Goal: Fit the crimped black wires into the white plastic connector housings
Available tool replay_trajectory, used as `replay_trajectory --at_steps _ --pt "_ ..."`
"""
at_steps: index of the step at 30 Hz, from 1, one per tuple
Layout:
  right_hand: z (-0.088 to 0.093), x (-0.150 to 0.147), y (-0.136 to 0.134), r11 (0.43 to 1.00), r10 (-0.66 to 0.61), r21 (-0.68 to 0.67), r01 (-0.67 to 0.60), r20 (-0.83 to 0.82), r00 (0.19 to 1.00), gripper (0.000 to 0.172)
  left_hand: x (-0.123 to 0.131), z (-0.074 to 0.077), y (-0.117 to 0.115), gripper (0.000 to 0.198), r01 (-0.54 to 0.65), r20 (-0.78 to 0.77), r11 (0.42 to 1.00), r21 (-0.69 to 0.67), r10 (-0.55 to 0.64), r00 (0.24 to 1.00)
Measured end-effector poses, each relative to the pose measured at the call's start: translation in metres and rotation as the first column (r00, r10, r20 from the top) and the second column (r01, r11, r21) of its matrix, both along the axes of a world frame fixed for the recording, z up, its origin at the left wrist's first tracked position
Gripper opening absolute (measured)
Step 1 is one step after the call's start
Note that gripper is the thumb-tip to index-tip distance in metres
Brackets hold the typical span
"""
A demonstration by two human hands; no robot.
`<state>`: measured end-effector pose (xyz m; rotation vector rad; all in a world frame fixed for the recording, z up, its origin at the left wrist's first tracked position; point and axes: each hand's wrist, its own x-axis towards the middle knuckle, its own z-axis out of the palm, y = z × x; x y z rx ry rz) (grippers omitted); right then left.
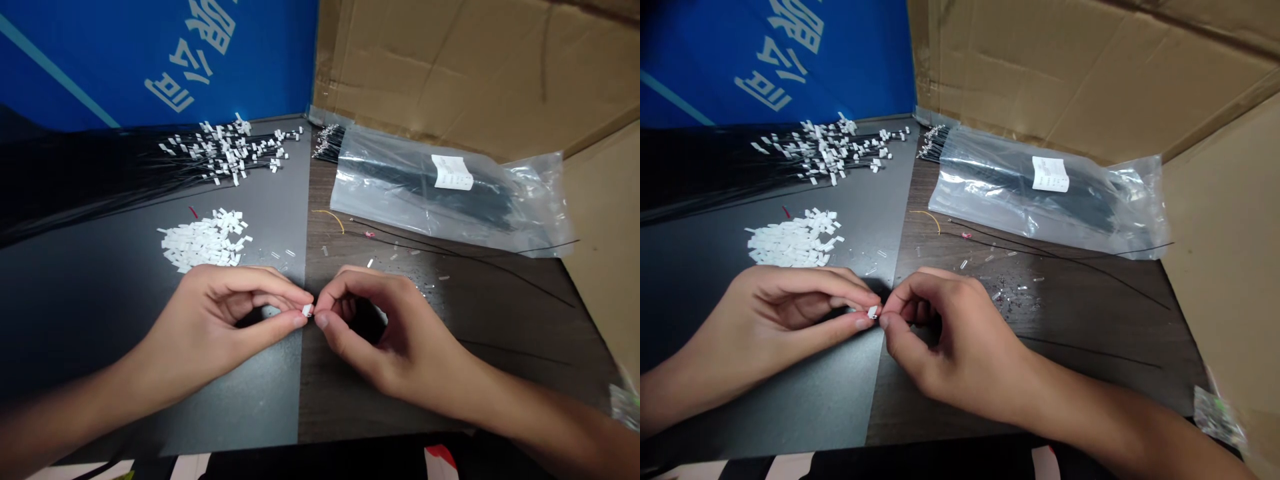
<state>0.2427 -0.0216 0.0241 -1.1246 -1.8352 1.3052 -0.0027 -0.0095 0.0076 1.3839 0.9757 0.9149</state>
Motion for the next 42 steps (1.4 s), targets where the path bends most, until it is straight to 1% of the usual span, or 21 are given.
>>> replay_trajectory --at_steps 8,15,18,23,27,35,39,42 --pt "0.0 0.001 -0.001 1.0 -0.007 0.014 0.007 0.001 1.0 0.011 0.0 0.003 -0.001 0.028 0.007 -0.024 1.0 0.029 -0.007 1.0" --pt "0.002 0.0 0.0 1.0 0.002 -0.02 -0.002 0.005 1.0 0.011 0.0 0.003 -0.002 0.025 0.022 -0.04 0.998 0.06 -0.02 0.999" --pt "0.0 -0.001 -0.001 1.0 -0.005 0.006 0.005 0.004 1.0 0.01 0.0 0.002 -0.002 0.026 0.024 -0.058 0.995 0.092 -0.018 0.998" --pt "-0.004 -0.001 -0.004 0.999 -0.018 0.039 0.017 0.017 1.0 0.008 0.0 0.001 -0.005 0.025 -0.005 -0.075 0.984 0.18 0.019 0.997" --pt "-0.004 -0.002 -0.005 0.998 -0.029 0.049 0.028 0.017 0.999 0.008 -0.001 0.001 -0.008 0.028 0.011 -0.113 0.969 0.246 0.018 0.993" --pt "-0.004 -0.004 -0.003 1.0 -0.026 0.007 0.026 0.004 1.0 0.009 0.0 -0.001 -0.007 0.032 0.041 -0.142 0.951 0.305 0.002 0.99" --pt "-0.001 -0.005 -0.003 0.999 -0.019 -0.035 0.019 -0.022 1.0 0.01 0.0 0.001 -0.008 0.031 0.045 -0.152 0.95 0.31 0.003 0.988" --pt "-0.001 -0.006 -0.003 0.998 -0.017 -0.053 0.015 -0.025 1.0 0.01 0.0 0.003 -0.01 0.03 0.061 -0.183 0.937 0.343 0.003 0.983"
